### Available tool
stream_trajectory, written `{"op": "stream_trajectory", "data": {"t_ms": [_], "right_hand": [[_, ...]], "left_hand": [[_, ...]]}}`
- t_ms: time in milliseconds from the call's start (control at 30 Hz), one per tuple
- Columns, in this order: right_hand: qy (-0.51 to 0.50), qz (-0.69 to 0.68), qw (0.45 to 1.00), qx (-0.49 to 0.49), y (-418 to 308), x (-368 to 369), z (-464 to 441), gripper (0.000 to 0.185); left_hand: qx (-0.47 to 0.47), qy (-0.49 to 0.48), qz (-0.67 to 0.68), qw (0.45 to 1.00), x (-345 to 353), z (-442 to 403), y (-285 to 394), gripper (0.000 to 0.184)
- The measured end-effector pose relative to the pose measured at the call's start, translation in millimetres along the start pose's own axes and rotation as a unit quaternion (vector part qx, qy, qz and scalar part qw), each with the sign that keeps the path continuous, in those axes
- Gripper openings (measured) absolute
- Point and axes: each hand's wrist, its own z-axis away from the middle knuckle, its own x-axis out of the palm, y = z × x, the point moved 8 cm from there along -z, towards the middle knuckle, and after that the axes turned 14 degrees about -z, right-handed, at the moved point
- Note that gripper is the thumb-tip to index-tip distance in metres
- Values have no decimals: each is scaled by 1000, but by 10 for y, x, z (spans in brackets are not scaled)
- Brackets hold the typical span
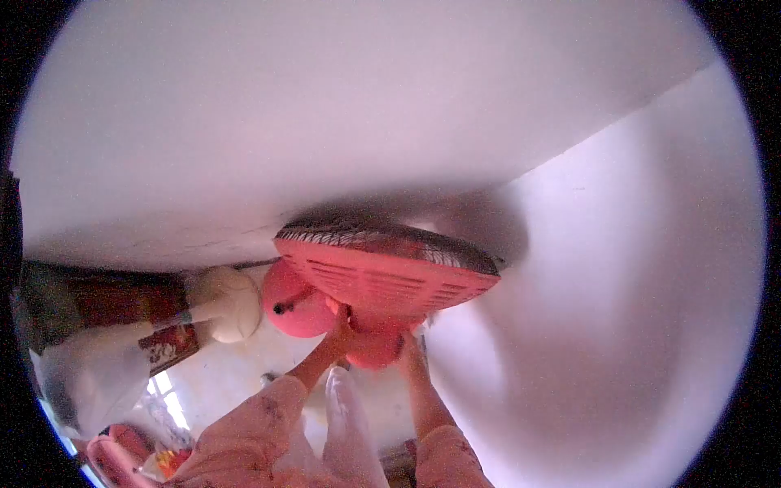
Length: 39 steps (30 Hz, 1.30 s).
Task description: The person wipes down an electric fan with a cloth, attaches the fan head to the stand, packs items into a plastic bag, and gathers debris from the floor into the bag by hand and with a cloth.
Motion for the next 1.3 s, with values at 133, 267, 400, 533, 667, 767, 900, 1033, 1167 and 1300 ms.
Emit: {"op": "stream_trajectory", "data": {"t_ms": [133,267,400,533,667,767,900,1033,1167,1300], "right_hand": [[32,-19,999,7,80,-286,-425,50],[-20,20,999,-29,82,-465,-729,53],[5,86,995,-47,-19,-618,-973,58],[-7,122,991,-50,44,-664,-1024,61],[78,193,973,-99,-67,-680,-981,53],[96,260,924,-262,-332,67,-443,46],[3,452,820,-352,-350,795,-150,54],[16,503,821,-268,-219,486,-334,63],[45,569,755,-322,-426,626,-291,64],[-40,544,792,-275,-374,428,-363,70]], "left_hand": [[-12,23,17,1000,81,-254,-341,121],[3,55,-14,998,234,-513,-851,121],[-23,67,-73,995,315,-780,-1262,124],[-42,29,-18,999,371,-837,-1436,123],[-17,24,129,991,446,-778,-1392,110],[-67,52,93,992,349,-525,-1139,103],[-61,60,79,993,381,-352,-1157,100],[-85,54,46,994,494,-421,-1565,93],[-125,94,-94,983,436,-71,-1426,91],[-126,12,-251,960,223,783,-1405,43]]}}
